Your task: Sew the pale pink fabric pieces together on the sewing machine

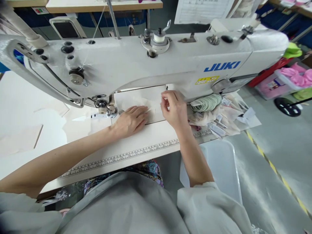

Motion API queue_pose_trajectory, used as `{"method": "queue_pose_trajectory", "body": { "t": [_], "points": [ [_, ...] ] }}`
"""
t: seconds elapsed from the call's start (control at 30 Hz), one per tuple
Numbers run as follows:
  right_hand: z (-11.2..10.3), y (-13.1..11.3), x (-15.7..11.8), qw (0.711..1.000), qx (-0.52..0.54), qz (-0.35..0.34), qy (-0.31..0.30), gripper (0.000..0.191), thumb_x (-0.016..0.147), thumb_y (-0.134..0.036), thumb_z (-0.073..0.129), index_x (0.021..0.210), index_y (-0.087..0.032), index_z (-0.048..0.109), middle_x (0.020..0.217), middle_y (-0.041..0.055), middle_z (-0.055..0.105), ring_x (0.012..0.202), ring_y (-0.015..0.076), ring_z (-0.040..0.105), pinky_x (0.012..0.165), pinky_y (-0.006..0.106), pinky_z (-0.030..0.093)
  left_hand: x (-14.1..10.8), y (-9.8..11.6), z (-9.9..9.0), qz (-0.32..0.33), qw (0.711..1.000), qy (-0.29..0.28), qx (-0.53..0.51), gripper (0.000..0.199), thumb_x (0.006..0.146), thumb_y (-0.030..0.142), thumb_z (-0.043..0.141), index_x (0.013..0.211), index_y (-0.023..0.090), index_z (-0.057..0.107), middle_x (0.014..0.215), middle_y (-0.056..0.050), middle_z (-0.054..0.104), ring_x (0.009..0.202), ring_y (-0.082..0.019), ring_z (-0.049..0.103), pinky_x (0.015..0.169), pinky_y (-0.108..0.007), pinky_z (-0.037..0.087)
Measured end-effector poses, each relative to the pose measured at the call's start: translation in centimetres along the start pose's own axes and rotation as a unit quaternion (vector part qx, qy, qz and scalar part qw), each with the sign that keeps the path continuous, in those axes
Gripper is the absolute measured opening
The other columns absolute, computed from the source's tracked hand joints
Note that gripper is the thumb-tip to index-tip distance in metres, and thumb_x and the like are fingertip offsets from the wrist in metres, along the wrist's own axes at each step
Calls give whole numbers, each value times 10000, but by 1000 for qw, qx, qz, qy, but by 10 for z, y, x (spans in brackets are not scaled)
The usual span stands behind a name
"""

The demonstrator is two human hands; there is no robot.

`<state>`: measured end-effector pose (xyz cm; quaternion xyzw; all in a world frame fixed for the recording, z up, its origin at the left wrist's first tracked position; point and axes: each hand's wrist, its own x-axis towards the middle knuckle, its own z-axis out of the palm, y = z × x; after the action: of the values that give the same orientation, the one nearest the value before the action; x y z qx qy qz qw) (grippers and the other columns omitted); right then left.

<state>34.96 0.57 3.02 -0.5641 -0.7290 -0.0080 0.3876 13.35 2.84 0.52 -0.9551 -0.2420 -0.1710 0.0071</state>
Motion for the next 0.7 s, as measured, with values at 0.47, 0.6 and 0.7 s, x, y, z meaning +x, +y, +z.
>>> {"method": "queue_pose_trajectory", "body": {
  "t": [0.47,0.6,0.7],
  "points": [
    [-47,-82,-26,951,286,-119,11,278,826,-77,606,1005,-283,659,991,16,725,896,199,698,785,395,577,-20,40,-51,-249,641,54,-724,516,985,539,297,998,156,643,985,-100,712,1056,-234,656,958,-396,520],
    [-29,-97,-35,948,294,-113,-37,268,835,-61,596,1012,-256,647,1031,39,711,965,200,679,844,399,550,-55,47,-70,-303,530,101,-786,343,786,471,742,824,161,600,773,-4,698,853,-182,708,946,-359,532],
    [-13,-112,-38,932,328,-108,-114,247,863,-78,566,1033,-246,628,1074,56,689,1012,194,657,870,393,534,-84,37,-81,-338,570,92,-743,388,772,488,757,794,159,553,706,12,680,685,-142,698,759,-293,575]
  ]
}}
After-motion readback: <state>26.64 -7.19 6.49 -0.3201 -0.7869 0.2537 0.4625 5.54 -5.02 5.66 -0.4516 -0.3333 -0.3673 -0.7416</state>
